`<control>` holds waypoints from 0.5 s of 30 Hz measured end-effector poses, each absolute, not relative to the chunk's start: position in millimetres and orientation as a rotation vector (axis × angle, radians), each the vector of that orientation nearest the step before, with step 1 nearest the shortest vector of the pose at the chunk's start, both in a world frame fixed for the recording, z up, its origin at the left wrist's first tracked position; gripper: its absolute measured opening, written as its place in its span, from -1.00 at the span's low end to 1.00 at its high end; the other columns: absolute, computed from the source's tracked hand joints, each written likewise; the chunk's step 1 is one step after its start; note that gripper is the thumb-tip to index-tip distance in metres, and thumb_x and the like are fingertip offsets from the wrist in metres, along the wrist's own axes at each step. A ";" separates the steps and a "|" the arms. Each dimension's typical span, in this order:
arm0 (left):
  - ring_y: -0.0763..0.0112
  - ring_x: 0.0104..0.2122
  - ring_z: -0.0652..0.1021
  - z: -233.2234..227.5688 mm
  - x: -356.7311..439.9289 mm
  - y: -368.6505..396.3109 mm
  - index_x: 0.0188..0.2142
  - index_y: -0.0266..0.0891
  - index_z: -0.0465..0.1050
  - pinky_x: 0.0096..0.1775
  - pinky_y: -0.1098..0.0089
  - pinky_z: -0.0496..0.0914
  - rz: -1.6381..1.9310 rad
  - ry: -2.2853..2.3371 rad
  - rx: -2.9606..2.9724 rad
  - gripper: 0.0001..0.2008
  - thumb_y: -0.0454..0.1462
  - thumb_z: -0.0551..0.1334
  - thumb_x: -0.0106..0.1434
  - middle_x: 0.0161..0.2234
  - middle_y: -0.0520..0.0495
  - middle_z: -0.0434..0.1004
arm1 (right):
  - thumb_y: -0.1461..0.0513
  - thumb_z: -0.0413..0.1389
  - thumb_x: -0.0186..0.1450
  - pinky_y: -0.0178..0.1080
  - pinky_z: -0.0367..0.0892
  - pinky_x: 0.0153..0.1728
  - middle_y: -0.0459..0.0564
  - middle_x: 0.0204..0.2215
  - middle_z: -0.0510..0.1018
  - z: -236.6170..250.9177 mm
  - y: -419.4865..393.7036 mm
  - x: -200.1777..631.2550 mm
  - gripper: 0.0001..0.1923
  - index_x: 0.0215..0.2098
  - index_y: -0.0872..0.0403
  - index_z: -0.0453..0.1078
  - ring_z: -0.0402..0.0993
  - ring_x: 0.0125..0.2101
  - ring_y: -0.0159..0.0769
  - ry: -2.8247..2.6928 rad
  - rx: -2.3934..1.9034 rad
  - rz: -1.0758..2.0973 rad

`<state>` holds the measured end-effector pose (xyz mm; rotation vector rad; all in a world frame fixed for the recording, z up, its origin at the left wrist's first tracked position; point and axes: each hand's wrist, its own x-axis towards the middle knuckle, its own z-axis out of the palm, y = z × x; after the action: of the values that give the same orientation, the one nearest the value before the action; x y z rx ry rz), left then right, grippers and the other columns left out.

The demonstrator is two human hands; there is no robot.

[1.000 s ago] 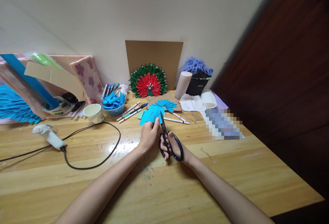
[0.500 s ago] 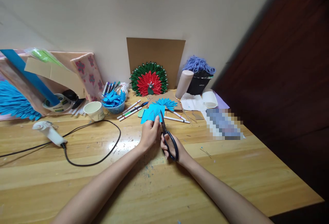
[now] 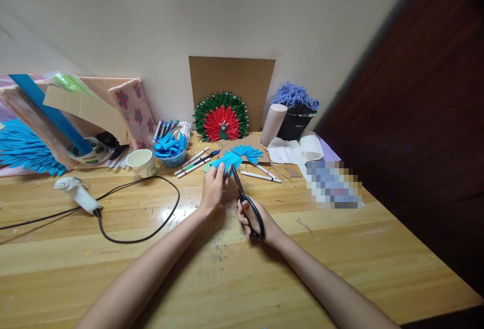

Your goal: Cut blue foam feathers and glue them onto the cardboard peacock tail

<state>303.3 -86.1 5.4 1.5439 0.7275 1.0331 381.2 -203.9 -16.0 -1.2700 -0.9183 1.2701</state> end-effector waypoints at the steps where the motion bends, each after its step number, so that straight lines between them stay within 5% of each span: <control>1: 0.53 -0.62 0.25 6.6 302.1 -83.8 -0.60 -0.23 0.16 -0.51 0.46 0.13 1.023 0.719 1.580 -0.63 -0.07 0.01 0.25 -0.66 0.10 0.19 | -0.35 -0.09 -0.06 -0.46 0.11 -0.80 -0.30 -0.74 0.15 -15.3 -203.8 381.4 -0.34 -0.46 0.06 0.10 0.08 -0.82 -0.57 -0.917 -1.249 1.297; 15: 0.50 -0.59 0.27 4.8 296.3 -76.6 -0.62 -0.24 0.19 -0.47 0.44 0.15 0.832 0.589 1.857 -0.62 -0.09 0.02 0.25 -0.66 0.08 0.20 | -0.39 -0.21 -0.08 -0.36 0.27 -0.67 -0.28 -0.75 0.18 -12.7 -202.7 394.5 -0.25 -0.41 0.08 0.17 0.22 -0.77 -0.50 -0.916 -1.210 1.365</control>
<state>296.3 -76.6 4.8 1.8574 0.5888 0.8323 394.5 -202.7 -12.7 -1.2101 -0.9161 1.3652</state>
